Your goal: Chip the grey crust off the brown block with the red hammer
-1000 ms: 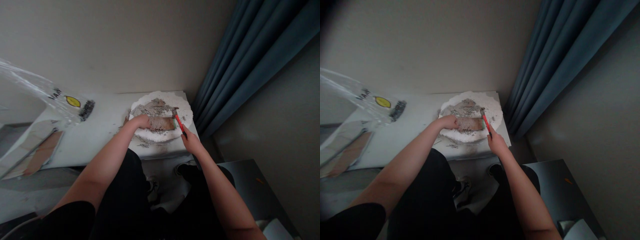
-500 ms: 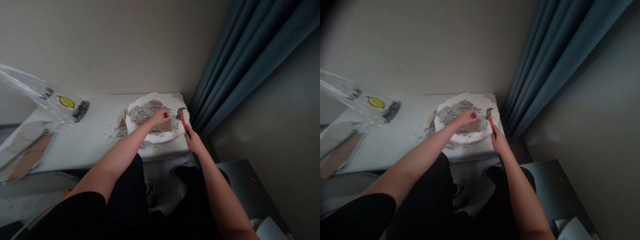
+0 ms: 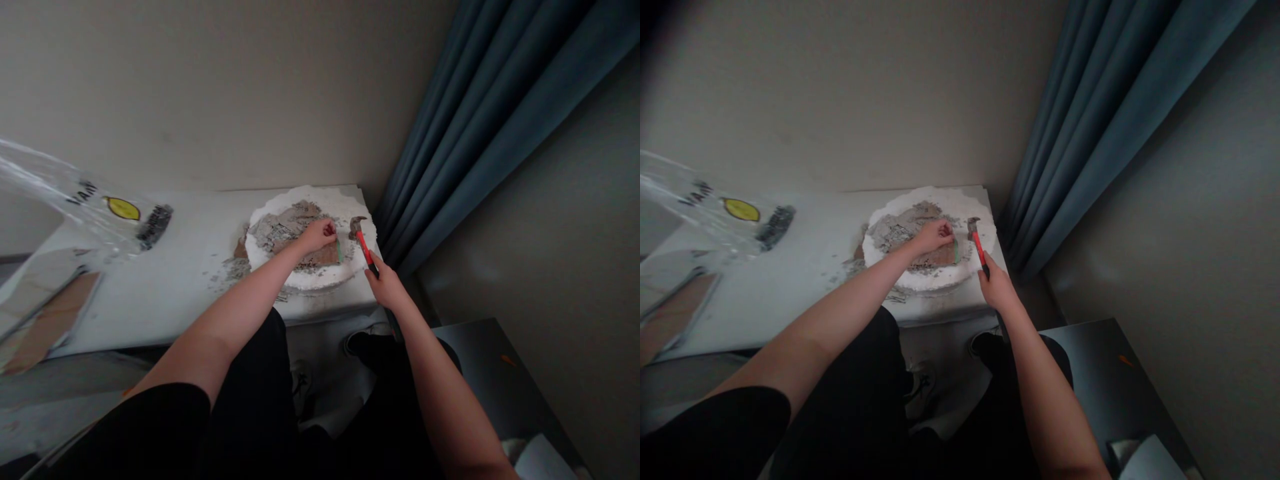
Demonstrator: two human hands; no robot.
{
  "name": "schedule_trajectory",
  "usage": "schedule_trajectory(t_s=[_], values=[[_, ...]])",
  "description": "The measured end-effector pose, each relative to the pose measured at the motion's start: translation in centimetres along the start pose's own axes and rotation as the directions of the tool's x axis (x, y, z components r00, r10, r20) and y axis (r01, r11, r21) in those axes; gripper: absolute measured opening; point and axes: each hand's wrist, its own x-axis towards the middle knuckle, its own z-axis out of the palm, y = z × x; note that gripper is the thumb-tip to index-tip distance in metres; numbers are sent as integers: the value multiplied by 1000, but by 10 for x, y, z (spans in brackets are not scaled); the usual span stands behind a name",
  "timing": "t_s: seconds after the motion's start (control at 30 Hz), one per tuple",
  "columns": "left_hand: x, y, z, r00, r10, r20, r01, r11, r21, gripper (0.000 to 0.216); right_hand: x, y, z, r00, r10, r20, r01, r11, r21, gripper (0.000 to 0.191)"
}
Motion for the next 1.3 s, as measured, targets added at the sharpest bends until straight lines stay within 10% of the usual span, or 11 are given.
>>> schedule_trajectory(t_s=[1.3], values=[[-1, 3, 0, 999, 4, -34, 0, 994, 107, 12, 0, 0, 1, 1000, 14, -9, -14, 1000, 1, 68]])
